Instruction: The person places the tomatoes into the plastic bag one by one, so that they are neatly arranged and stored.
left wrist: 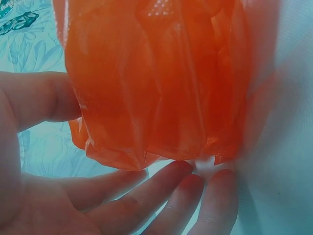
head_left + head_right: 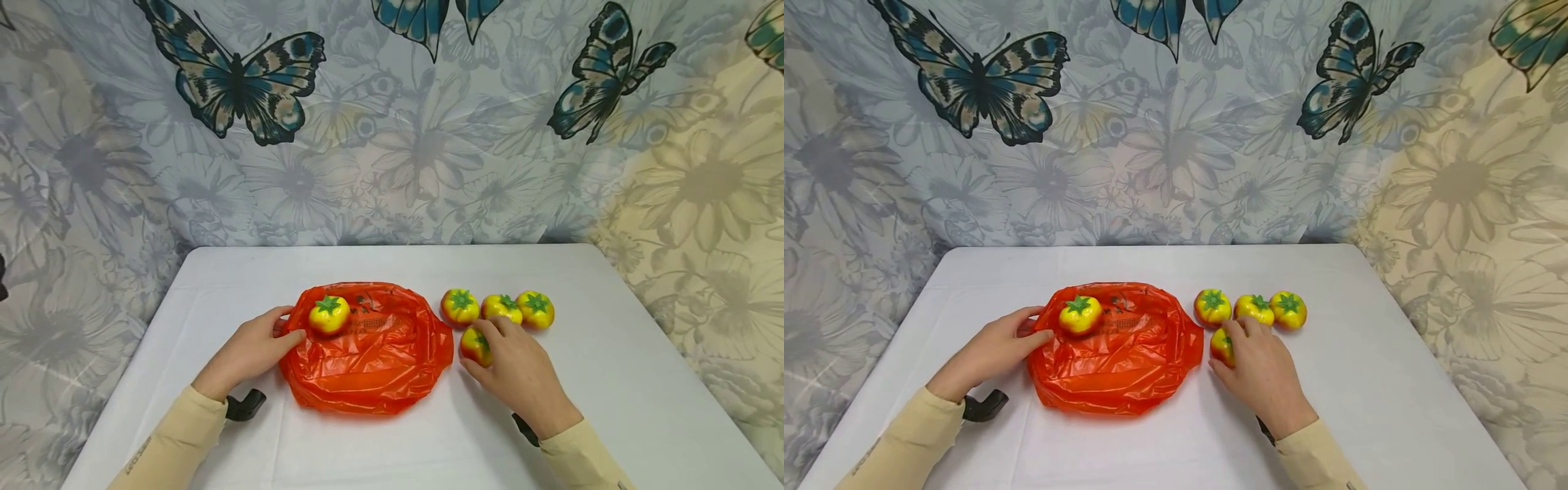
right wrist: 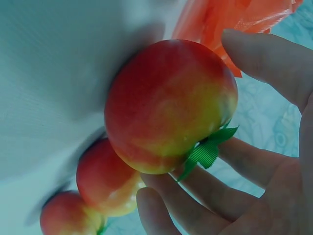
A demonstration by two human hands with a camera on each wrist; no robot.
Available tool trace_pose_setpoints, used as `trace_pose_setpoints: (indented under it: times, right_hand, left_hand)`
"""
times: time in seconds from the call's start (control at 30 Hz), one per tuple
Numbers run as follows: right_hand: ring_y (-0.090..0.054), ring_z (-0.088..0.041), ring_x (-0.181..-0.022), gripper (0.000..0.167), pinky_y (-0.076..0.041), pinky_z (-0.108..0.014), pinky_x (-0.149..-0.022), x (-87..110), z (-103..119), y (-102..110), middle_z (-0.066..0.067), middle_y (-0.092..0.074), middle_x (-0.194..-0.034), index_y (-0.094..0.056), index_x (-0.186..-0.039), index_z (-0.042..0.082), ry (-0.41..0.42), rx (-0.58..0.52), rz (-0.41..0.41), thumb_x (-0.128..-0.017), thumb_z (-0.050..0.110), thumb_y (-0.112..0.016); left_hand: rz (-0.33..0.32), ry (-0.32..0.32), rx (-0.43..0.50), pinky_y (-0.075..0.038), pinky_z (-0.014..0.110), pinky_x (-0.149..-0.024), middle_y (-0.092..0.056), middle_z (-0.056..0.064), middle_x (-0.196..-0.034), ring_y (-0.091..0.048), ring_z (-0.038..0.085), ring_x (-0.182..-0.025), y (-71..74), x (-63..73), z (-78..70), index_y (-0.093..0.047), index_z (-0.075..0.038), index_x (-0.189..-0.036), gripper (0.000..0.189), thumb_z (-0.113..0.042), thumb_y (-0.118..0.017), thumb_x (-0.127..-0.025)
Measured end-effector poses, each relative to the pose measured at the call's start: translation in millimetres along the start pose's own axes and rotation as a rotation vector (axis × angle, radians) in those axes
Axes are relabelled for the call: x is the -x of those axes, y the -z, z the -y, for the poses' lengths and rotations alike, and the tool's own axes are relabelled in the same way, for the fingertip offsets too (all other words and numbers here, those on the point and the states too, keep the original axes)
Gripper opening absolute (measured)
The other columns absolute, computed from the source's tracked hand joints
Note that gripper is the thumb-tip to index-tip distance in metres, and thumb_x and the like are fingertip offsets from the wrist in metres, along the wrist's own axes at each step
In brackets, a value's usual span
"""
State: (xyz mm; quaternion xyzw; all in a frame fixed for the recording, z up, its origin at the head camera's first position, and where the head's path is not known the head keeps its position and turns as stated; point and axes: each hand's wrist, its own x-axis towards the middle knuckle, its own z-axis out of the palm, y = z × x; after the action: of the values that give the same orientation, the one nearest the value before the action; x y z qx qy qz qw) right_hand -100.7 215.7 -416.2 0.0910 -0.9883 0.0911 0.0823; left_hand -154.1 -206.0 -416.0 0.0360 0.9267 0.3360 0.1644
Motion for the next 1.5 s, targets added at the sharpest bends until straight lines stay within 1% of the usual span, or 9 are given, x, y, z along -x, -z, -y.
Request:
trace_pose_setpoints:
  times: [0.23, 0.6, 0.7, 0.8, 0.9, 1.0, 1.17, 1.3, 1.5]
  right_hand:
    - [-0.066, -0.036, -0.113, 0.068, -0.063, -0.058, -0.096, -0.7, -2, -3, -0.018, -0.066, -0.130, -0.067, -0.135, 0.005, -0.019, 0.013, 0.025, -0.082, 0.037, -0.095]
    - [-0.065, -0.039, -0.120, 0.069, -0.062, -0.059, -0.099, -4.3, 0, -1, -0.020, -0.066, -0.135, -0.066, -0.138, 0.004, -0.024, 0.002, 0.056, -0.083, 0.034, -0.095]
    - [-0.065, -0.039, -0.120, 0.068, -0.062, -0.060, -0.097, -4.9, 1, 3, -0.020, -0.066, -0.133, -0.067, -0.137, 0.004, -0.009, 0.003, 0.047, -0.083, 0.035, -0.094]
    - [-0.066, -0.038, -0.119, 0.067, -0.064, -0.059, -0.093, -5.8, 4, 9, -0.019, -0.067, -0.133, -0.067, -0.136, 0.004, 0.029, 0.006, 0.011, -0.083, 0.035, -0.094]
    - [-0.067, -0.037, -0.118, 0.065, -0.065, -0.057, -0.089, -8.5, 12, 18, -0.018, -0.067, -0.133, -0.068, -0.135, 0.005, 0.067, 0.002, -0.018, -0.082, 0.033, -0.095]
    - [-0.067, -0.035, -0.116, 0.063, -0.065, -0.054, -0.089, -14.2, 21, 27, -0.016, -0.068, -0.130, -0.068, -0.135, 0.006, 0.092, -0.010, -0.028, -0.083, 0.032, -0.094]
    - [-0.068, -0.035, -0.118, 0.063, -0.064, -0.053, -0.094, -31.2, 39, 36, -0.014, -0.069, -0.130, -0.067, -0.138, 0.008, 0.119, -0.035, -0.024, -0.085, 0.032, -0.093]
    - [-0.067, -0.033, -0.119, 0.063, -0.064, -0.051, -0.095, -49.2, 57, 33, -0.012, -0.068, -0.132, -0.067, -0.140, 0.010, 0.140, -0.076, 0.005, -0.088, 0.035, -0.091]
    - [-0.067, -0.028, -0.117, 0.060, -0.064, -0.048, -0.094, -72.0, 82, 20, -0.008, -0.068, -0.131, -0.067, -0.139, 0.012, 0.195, -0.099, 0.055, -0.090, 0.038, -0.088]
  left_hand:
    - [-0.002, 0.006, 0.008, -0.057, 0.065, -0.106, -0.061, 0.024, -0.154, -0.064, 0.042, -0.135, -1.1, 0.0, -1.4, -0.044, -0.007, -0.163, 0.074, -0.050, -0.062, -0.105]
    - [-0.013, 0.006, 0.003, -0.055, 0.066, -0.108, -0.061, 0.024, -0.153, -0.063, 0.043, -0.135, -0.1, -0.3, 0.7, -0.045, -0.006, -0.162, 0.073, -0.048, -0.062, -0.105]
    - [-0.017, -0.001, 0.007, -0.054, 0.066, -0.109, -0.062, 0.023, -0.153, -0.063, 0.043, -0.135, -0.2, -0.1, 0.4, -0.047, -0.006, -0.162, 0.071, -0.047, -0.063, -0.105]
    - [-0.019, -0.004, 0.010, -0.054, 0.066, -0.108, -0.062, 0.023, -0.153, -0.063, 0.043, -0.135, 0.4, 0.4, -0.2, -0.047, -0.006, -0.161, 0.071, -0.047, -0.063, -0.105]
    - [-0.017, 0.000, 0.013, -0.055, 0.066, -0.108, -0.063, 0.023, -0.152, -0.063, 0.042, -0.134, 1.2, 1.0, -0.2, -0.048, -0.006, -0.161, 0.071, -0.047, -0.063, -0.105]
    - [-0.017, -0.002, 0.013, -0.056, 0.064, -0.107, -0.064, 0.022, -0.150, -0.064, 0.041, -0.133, 2.6, 1.6, 0.6, -0.048, -0.006, -0.161, 0.071, -0.048, -0.063, -0.105]
    - [-0.024, -0.010, 0.011, -0.056, 0.063, -0.107, -0.065, 0.022, -0.149, -0.065, 0.039, -0.132, 4.6, 2.7, 1.0, -0.049, -0.007, -0.160, 0.070, -0.047, -0.063, -0.105]
    - [-0.026, -0.008, 0.012, -0.055, 0.064, -0.108, -0.064, 0.023, -0.150, -0.065, 0.040, -0.132, 3.9, 3.0, 0.0, -0.048, -0.006, -0.160, 0.069, -0.046, -0.062, -0.105]
    - [-0.031, -0.007, 0.027, -0.055, 0.062, -0.109, -0.065, 0.021, -0.148, -0.066, 0.038, -0.130, -1.9, 4.0, -2.2, -0.050, -0.007, -0.160, 0.067, -0.043, -0.063, -0.105]
